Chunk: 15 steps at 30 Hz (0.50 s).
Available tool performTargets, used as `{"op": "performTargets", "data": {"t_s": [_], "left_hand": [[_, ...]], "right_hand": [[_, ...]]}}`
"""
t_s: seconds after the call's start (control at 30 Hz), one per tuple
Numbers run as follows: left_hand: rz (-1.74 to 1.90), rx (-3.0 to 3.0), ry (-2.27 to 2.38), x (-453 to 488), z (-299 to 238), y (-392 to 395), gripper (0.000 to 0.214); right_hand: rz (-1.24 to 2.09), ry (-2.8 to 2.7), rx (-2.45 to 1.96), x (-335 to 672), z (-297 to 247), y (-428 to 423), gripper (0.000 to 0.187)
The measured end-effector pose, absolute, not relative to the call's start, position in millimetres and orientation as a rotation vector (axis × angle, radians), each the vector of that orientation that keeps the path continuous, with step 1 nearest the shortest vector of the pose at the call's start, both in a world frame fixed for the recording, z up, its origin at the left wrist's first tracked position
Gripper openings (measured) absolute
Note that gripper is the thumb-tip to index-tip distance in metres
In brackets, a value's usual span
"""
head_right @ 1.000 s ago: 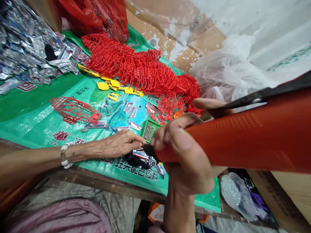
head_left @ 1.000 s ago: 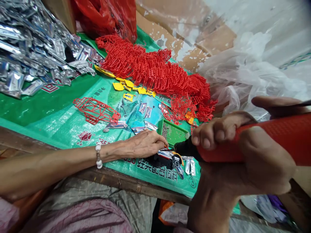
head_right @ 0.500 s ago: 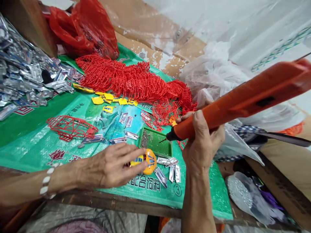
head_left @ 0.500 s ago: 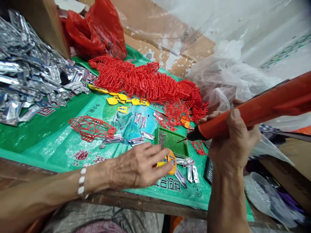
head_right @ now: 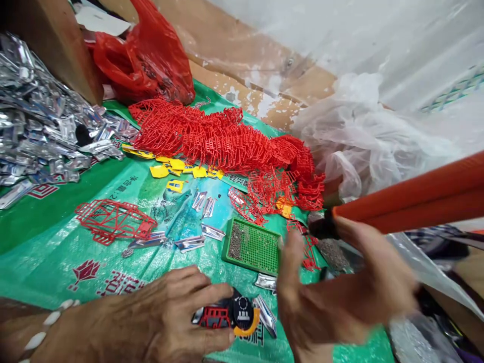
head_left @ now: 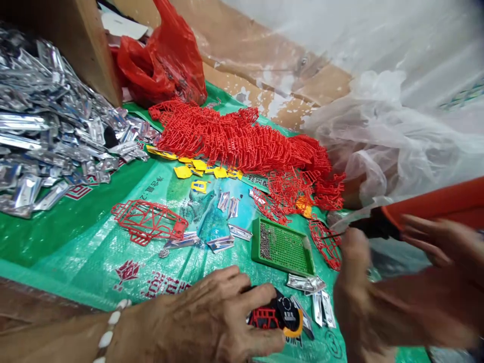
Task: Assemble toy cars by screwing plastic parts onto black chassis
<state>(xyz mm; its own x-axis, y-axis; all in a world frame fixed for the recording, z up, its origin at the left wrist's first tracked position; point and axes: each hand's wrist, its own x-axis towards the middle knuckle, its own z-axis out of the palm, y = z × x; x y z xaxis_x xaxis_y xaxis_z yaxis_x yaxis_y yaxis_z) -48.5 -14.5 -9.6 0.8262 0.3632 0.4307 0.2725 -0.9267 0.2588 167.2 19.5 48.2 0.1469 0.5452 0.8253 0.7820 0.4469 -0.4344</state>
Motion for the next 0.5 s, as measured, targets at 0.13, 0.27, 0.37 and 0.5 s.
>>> {"op": "performTargets", "data": {"t_s": [0.13,0.27,0.37,0.5], "left_hand": [[0.685,2.78,0.445,-51.3,-7.5,-14.6,0.031],[0.619,2.655,0.443,-52.3,-7.0,-11.8,0.038],[0.53,2.589,0.481,-52.1,-5.9,-8.9,0.041],[0.47,2.547,0.473,-52.6,-4.3,-5.6,0.039]], "right_hand": [[-0.05,-2.273,-1.215,148.8,30.9,54.0,0.032],[0.44,-2.544,-1.468,129.8,7.3,98.2,0.042],[0.452,-2.557,-1.513,120.6,-5.1,114.5,0.054],[0.49,-2.526,-1.541,115.5,-8.8,119.1,0.07]]}}
